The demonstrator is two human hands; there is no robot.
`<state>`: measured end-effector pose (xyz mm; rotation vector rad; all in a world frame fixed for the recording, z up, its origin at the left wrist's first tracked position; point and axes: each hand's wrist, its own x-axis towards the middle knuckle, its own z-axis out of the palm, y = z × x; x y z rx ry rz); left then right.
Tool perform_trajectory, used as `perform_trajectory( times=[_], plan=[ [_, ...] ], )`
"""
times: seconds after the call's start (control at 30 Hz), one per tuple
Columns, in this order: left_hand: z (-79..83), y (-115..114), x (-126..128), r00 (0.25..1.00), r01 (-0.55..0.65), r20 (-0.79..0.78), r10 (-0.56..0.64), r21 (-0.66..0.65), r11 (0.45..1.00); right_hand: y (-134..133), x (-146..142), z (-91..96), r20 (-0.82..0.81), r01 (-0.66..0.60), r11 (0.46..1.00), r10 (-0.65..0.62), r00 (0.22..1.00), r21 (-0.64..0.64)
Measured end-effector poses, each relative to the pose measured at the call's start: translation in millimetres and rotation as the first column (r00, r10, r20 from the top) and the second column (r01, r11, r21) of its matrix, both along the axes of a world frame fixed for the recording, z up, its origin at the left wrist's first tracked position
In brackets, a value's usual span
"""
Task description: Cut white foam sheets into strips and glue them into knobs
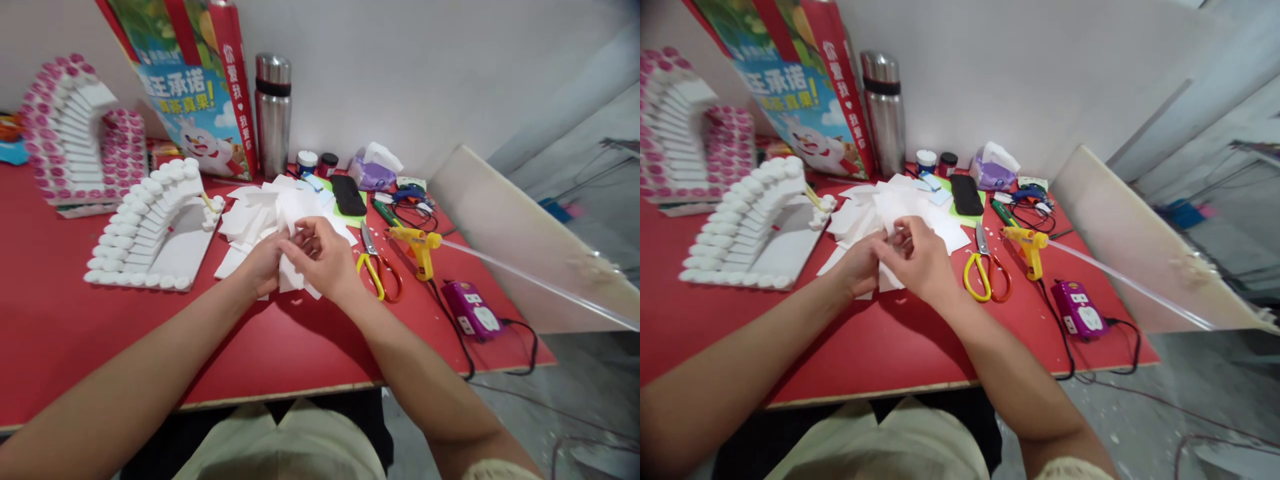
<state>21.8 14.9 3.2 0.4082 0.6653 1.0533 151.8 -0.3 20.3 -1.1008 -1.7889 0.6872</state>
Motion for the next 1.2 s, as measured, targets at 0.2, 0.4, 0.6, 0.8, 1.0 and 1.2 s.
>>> perform_trajectory(
  times=[0.2,0.4,0.6,0.8,1.0,1.2],
  plan=[
    [3.4,6,-6,0.98,0.165,0.117,-0.16,-0.041,0.985,14,24,5.9,-0.151,0.112,0.993,-0.117,0.982,-0.043],
    [-1.9,7,-6,0.979,0.182,0.101,-0.177,-0.038,0.983,39,47,1.7,-0.22,0.092,0.972,-0.14,0.965,-0.214],
    [-7.9,6,-1,0.986,0.159,0.04,-0.159,0.019,0.987,34,39,1.2,-0.263,0.072,0.944,-0.163,0.951,-0.323],
    [-1.7,4,1,0.983,0.178,0.05,-0.179,0.027,0.984,29,33,3.5,-0.417,-0.024,0.856,-0.226,0.88,-0.516],
    [0.5,2,-2,0.97,0.223,0.082,-0.228,0.065,0.973,29,28,0.0,-0.433,-0.006,0.84,-0.274,0.859,-0.543],
    [-4.5,8,-7,0.949,0.252,0.175,-0.262,0.075,0.965,30,29,-0.7,-0.379,0.033,0.856,-0.262,0.888,-0.516]
  ],
)
